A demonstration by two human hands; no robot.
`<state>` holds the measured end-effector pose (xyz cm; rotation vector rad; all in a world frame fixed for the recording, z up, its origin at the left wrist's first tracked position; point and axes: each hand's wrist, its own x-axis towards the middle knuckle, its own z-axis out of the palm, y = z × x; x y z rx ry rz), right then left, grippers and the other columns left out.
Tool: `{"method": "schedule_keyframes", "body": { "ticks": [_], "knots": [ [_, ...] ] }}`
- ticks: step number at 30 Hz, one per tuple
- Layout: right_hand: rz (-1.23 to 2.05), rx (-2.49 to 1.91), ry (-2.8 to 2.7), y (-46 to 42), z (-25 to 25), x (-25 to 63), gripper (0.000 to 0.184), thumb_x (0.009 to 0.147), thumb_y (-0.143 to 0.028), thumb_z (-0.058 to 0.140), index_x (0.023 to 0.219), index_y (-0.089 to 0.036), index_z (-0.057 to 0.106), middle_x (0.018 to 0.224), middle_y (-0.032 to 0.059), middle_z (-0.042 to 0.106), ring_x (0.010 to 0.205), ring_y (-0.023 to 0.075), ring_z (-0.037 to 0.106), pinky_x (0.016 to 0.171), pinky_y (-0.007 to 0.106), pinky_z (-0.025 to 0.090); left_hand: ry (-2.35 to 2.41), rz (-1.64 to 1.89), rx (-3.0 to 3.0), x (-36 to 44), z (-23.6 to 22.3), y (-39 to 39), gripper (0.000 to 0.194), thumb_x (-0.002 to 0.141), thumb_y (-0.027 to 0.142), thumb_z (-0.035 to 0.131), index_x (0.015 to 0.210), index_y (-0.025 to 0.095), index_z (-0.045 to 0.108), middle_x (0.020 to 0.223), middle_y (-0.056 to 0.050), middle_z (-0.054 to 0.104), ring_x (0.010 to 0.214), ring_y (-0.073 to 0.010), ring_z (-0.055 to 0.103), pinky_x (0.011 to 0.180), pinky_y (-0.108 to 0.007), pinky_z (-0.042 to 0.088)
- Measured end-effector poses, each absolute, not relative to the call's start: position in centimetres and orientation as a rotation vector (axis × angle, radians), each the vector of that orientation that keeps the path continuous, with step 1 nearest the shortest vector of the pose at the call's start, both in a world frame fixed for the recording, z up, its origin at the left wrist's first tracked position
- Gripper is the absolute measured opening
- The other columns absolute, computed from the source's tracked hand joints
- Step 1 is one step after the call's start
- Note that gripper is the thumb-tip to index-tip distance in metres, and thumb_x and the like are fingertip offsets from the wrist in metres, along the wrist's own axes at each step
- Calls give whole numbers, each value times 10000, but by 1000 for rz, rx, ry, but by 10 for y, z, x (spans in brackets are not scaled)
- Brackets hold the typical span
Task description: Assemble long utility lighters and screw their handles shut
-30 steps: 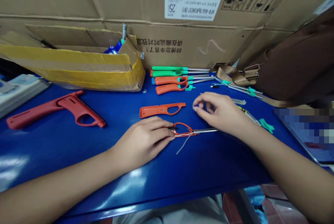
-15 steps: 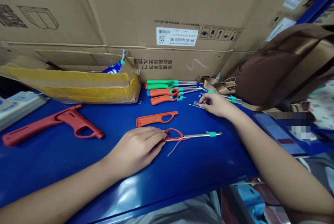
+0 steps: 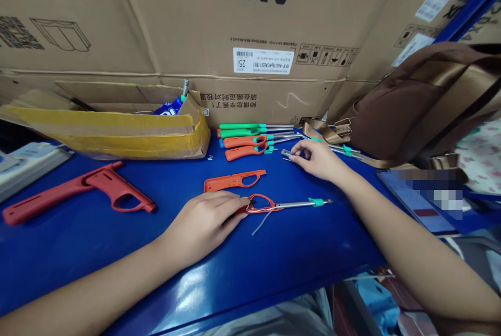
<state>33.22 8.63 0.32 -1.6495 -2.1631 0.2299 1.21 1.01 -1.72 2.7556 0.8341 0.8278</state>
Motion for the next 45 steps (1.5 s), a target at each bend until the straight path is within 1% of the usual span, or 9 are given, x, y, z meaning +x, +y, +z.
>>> {"method": "schedule_keyframes", "body": {
  "ticks": [6,11,15,23,29,35,38,41,45],
  "knots": [
    [263,-1509,-2366,71,3,309,103,890,-288,686,956,-209,685,967,34,701,912,180,623,801,279,467,840,830,2698,13,-19,12,157,990,244,606,1131,215,669,1027,-26,774,931,-199,735,845,-332,578],
    [183,-1823,-2245,80,18,336,163,958,-281,559,992,-178,681,1002,84,719,877,193,645,780,298,470,830,827,2672,11,-20,14,167,987,246,613,1146,221,659,1058,-23,766,979,-194,724,863,-317,570],
    [187,-2224,-2130,78,43,385,39,801,-205,656,819,-181,682,846,91,728,745,220,650,637,295,447,834,837,2651,11,-21,14,172,983,254,620,1148,227,661,1061,-18,764,976,-187,723,859,-308,569],
    [369,-2466,-2130,12,60,432,370,676,-217,691,1045,-231,674,993,50,726,751,194,688,610,253,496,823,861,2603,12,-22,17,158,974,254,633,1124,228,677,1042,-16,759,951,-171,716,859,-292,566],
    [697,-2408,-2012,-4,37,443,368,757,-186,591,1121,-235,578,954,39,648,565,136,642,462,232,492,803,904,2598,13,-22,19,165,964,263,645,1120,228,685,1055,-20,769,980,-180,723,866,-285,569],
    [352,-2181,-2046,21,40,435,82,791,-155,556,845,-193,605,786,37,636,623,165,630,565,265,504,792,896,2589,13,-22,19,142,973,269,630,1090,228,698,1023,-25,769,937,-177,729,853,-287,579],
    [139,-1963,-2061,28,46,405,93,827,-186,568,911,-199,605,982,69,655,849,190,649,767,294,516,800,893,2586,13,-23,20,160,970,281,631,1106,231,699,1041,-34,770,961,-187,730,866,-297,586],
    [237,-1476,-2197,32,44,359,104,823,-166,596,922,-190,613,1005,67,665,746,150,626,718,275,501,806,889,2577,13,-24,20,167,969,283,629,1109,232,704,1047,-39,772,971,-192,734,869,-301,592],
    [509,-1305,-2360,40,33,307,365,779,-42,588,1103,-193,665,972,47,706,744,145,602,711,271,472,812,890,2559,12,-24,20,170,961,276,639,1112,230,702,1055,-44,772,982,-197,731,876,-308,593]
  ]
}}
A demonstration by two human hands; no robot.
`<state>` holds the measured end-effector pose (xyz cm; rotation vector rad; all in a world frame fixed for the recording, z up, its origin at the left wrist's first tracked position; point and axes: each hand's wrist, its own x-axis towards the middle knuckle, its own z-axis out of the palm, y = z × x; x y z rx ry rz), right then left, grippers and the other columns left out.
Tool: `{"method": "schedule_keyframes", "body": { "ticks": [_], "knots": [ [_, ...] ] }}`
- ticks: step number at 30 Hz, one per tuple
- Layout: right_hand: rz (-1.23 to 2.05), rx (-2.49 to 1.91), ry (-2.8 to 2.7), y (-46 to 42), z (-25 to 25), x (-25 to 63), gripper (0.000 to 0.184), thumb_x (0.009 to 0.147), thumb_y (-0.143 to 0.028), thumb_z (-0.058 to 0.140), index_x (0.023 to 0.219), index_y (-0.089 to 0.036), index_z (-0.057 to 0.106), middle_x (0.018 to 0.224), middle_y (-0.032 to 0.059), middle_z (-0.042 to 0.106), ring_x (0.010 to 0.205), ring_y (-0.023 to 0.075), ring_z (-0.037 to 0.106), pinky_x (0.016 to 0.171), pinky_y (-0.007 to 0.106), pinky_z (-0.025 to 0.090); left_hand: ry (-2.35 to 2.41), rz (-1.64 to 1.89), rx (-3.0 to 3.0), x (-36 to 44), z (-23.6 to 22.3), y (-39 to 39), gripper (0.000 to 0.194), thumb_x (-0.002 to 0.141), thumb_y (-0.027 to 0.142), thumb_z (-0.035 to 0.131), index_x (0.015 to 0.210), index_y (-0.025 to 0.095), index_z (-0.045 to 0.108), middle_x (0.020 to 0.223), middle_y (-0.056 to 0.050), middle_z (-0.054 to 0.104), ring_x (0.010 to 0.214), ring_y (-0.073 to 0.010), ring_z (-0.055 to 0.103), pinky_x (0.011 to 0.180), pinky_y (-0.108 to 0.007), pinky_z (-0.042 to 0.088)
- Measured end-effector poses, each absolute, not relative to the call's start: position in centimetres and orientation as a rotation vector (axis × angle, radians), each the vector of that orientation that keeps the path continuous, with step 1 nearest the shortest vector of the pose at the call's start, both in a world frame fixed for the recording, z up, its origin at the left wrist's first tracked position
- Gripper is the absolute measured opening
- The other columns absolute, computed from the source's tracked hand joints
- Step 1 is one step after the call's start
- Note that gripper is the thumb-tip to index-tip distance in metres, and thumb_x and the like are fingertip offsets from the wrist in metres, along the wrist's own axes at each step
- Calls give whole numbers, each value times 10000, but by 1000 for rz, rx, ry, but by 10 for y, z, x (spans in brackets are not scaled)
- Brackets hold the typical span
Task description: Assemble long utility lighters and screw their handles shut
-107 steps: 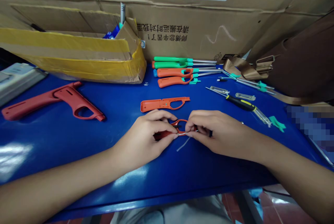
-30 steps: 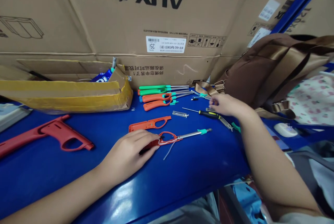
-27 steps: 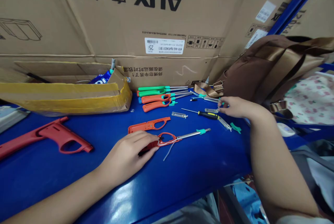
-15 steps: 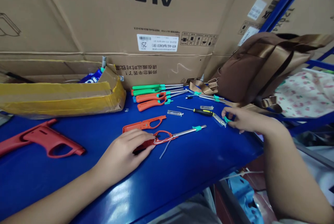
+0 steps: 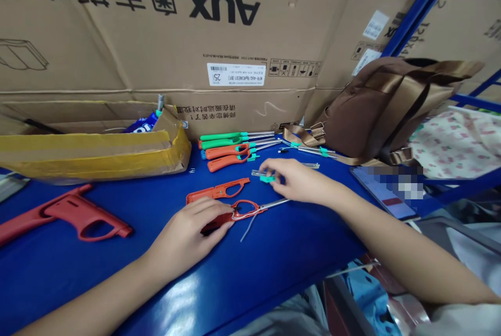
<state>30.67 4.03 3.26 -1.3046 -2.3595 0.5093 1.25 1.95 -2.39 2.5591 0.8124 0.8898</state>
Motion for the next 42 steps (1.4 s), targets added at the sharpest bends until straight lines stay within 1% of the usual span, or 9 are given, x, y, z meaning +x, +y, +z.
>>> {"method": "schedule_keyframes", "body": {
  "ticks": [3,6,10,16,23,27,32,39,42],
  "knots": [
    [799,-1300,-2171,51,22,291,275,748,-67,670,994,-181,718,872,30,720,737,143,611,734,286,500,814,887,2546,13,-23,19,157,956,260,644,1099,230,702,1052,-39,769,981,-194,727,882,-314,589],
    [936,-1315,-2009,60,11,291,185,799,-206,702,977,-156,704,777,21,699,668,133,635,642,275,554,821,893,2521,14,-23,19,148,953,227,639,1086,232,703,1043,-30,767,974,-183,724,885,-308,586],
    [1124,-1299,-1833,61,4,293,323,871,-396,679,1043,-123,668,798,62,732,677,148,707,641,308,634,815,899,2504,14,-23,18,192,930,194,653,1112,238,695,1075,-26,761,1010,-177,714,910,-303,580],
    [1487,-1155,-1447,48,9,282,445,762,-388,839,1104,-171,653,902,29,721,852,164,757,705,271,656,837,955,2519,17,-18,16,240,896,217,703,1136,227,692,1089,-46,754,1024,-197,690,927,-347,565],
    [1495,-1086,-1443,38,11,271,348,712,-329,882,948,-159,692,815,-5,685,702,101,666,535,185,595,829,1068,2467,24,-11,13,181,898,197,707,1077,219,717,1006,-49,768,964,-203,670,870,-356,561],
    [1670,-1015,-1352,32,9,264,373,706,-341,891,896,-178,615,740,-39,672,649,95,673,584,216,620,840,1112,2447,27,-9,12,176,905,209,710,1079,225,732,976,-46,778,912,-204,663,840,-364,555],
    [1732,-942,-1357,25,3,254,369,738,-366,873,868,-185,580,879,28,749,817,140,750,689,240,634,832,1151,2431,27,-9,15,196,874,260,775,1060,215,731,949,-29,785,853,-189,650,801,-347,539],
    [1604,-969,-1416,16,0,247,429,669,-383,913,826,-204,556,743,0,732,690,157,757,631,244,605,862,1134,2408,27,-9,12,184,838,285,815,989,213,737,880,-19,776,819,-189,647,787,-348,522],
    [1443,-1048,-1566,15,1,247,445,651,-438,908,778,-211,547,642,-28,679,560,137,689,545,242,552,829,1106,2422,28,-8,10,163,849,286,804,975,216,731,849,-13,777,809,-187,647,797,-353,522]
  ]
}}
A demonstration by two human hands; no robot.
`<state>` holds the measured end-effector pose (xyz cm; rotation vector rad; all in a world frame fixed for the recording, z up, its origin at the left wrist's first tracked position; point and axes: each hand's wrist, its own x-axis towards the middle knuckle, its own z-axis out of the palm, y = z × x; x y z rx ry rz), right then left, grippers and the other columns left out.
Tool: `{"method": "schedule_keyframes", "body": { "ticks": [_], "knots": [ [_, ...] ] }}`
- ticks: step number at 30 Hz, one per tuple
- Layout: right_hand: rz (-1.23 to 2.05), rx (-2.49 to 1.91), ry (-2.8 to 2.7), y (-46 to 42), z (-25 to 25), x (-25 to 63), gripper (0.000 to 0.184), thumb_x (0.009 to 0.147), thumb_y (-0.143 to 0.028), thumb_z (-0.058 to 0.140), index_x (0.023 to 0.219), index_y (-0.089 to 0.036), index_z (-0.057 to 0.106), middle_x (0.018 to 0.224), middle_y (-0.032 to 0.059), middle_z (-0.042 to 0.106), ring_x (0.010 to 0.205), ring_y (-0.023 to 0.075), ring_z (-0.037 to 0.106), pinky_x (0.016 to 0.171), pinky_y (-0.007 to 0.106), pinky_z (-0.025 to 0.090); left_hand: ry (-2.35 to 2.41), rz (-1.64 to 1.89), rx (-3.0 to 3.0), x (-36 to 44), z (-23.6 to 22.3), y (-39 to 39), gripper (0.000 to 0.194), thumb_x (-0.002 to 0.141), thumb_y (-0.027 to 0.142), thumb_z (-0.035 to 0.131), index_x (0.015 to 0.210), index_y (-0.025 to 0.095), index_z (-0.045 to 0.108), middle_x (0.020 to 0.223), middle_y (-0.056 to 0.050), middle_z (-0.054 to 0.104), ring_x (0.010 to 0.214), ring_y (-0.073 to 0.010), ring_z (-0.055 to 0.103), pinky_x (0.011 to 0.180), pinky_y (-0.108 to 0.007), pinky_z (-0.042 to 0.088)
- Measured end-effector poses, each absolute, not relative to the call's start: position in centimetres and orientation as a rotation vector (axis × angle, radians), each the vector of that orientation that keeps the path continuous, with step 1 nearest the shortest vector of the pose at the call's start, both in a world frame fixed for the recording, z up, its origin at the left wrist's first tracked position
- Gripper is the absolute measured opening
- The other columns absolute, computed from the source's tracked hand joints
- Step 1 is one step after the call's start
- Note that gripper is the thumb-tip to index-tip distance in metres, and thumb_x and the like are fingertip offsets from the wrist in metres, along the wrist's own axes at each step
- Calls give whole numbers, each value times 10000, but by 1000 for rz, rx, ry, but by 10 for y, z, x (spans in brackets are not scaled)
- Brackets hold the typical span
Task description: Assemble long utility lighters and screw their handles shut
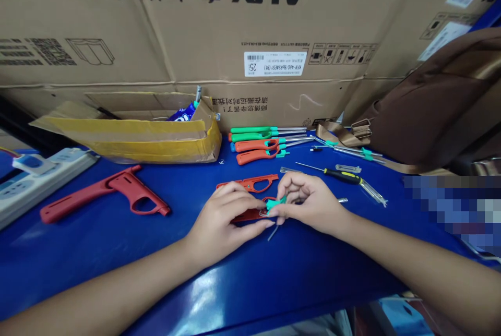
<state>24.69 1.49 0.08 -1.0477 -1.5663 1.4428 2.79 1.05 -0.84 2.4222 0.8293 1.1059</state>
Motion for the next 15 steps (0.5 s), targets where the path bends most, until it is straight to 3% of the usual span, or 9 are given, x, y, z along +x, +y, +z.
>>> {"method": "schedule_keyframes", "body": {
  "ticks": [4,6,9,12,15],
  "knots": [
    [1090,-1135,-1821,19,1,252,353,732,-484,838,706,-198,632,577,-31,610,451,74,490,425,208,389,843,1096,2443,26,-11,9,112,875,266,763,969,217,727,840,-8,776,811,-187,648,793,-360,521],
    [1022,-1128,-1928,22,2,257,260,828,-437,760,756,-198,688,607,-11,651,484,91,533,457,215,420,882,1048,2468,24,-11,8,174,857,275,773,1012,217,720,894,-14,775,855,-196,656,828,-375,519],
    [856,-1067,-2114,25,4,268,132,916,-307,657,900,-203,737,777,27,761,655,137,682,623,243,524,944,957,2525,20,-10,6,283,840,302,778,1094,208,696,1022,-42,764,970,-228,660,897,-406,505],
    [690,-1046,-2256,25,7,276,168,951,-234,595,1019,-220,748,964,40,804,798,163,740,741,264,550,995,862,2606,17,-7,5,302,879,313,729,1157,211,672,1107,-58,746,1041,-251,644,917,-424,487],
    [629,-1065,-2312,24,7,279,165,946,-203,598,1013,-233,746,962,23,807,783,159,745,731,255,548,1012,769,2652,15,-8,4,278,919,311,682,1180,217,660,1143,-59,733,1068,-258,635,926,-431,475]
  ]
}}
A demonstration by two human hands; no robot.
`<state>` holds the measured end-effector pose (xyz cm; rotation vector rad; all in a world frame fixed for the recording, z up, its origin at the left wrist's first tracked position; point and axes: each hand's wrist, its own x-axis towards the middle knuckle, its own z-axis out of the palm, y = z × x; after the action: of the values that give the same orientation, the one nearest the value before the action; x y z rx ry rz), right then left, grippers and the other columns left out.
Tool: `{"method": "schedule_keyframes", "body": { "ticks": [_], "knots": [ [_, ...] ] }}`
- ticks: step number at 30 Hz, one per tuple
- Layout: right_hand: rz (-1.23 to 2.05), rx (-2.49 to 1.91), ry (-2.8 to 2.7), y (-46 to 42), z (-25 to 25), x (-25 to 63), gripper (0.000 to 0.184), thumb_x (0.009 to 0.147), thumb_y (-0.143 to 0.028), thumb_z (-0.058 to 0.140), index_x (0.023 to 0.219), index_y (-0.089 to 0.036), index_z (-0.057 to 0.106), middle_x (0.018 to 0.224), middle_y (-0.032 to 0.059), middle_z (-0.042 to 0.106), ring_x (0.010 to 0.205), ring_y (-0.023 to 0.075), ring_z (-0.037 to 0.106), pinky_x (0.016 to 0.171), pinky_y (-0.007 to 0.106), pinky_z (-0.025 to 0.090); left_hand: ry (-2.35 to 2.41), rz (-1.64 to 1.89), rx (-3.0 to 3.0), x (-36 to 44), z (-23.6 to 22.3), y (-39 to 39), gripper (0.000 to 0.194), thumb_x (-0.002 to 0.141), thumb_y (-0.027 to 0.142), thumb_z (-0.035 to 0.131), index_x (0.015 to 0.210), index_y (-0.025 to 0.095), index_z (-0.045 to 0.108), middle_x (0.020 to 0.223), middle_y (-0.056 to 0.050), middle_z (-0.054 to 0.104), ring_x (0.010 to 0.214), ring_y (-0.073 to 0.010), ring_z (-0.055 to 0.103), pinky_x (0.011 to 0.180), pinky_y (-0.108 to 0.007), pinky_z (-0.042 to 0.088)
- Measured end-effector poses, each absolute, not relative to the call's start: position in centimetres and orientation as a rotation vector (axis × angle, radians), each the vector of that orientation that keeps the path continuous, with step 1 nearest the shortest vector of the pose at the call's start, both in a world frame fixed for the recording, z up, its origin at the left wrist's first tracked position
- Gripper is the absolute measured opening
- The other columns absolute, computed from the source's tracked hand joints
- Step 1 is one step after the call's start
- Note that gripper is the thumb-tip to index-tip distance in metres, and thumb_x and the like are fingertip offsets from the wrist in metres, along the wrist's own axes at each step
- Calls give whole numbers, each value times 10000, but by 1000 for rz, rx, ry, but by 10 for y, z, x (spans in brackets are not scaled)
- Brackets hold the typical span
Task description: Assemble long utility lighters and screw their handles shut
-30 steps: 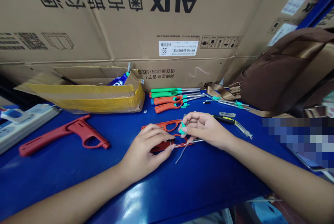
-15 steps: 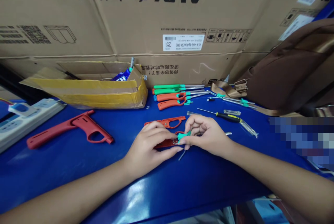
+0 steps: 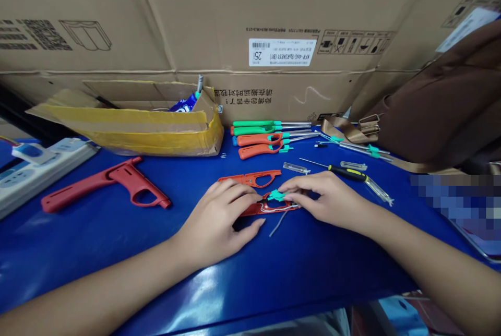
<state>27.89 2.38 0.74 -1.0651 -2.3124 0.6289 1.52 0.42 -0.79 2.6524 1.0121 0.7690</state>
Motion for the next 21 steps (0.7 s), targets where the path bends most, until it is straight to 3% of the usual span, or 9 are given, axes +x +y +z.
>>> {"method": "schedule_keyframes", "body": {
  "ticks": [6,14,21],
  "knots": [
    [540,-965,-2385,25,3,278,100,953,-194,625,925,-214,719,922,19,785,795,146,715,733,241,513,1034,722,2592,16,-16,8,176,964,264,628,1129,218,671,1114,-64,732,1054,-253,650,918,-425,485],
    [569,-1106,-2450,27,2,277,93,929,-211,671,840,-184,661,834,22,690,767,151,625,716,266,447,1044,743,2497,16,-19,7,197,961,259,647,1149,202,667,1114,-76,709,1088,-247,639,952,-433,503],
    [695,-1112,-2474,22,4,275,104,971,-197,580,959,-192,683,931,29,677,813,149,608,735,272,437,1074,746,2454,17,-20,8,217,938,271,686,1148,217,681,1101,-67,695,1051,-244,649,932,-444,521]
  ]
}}
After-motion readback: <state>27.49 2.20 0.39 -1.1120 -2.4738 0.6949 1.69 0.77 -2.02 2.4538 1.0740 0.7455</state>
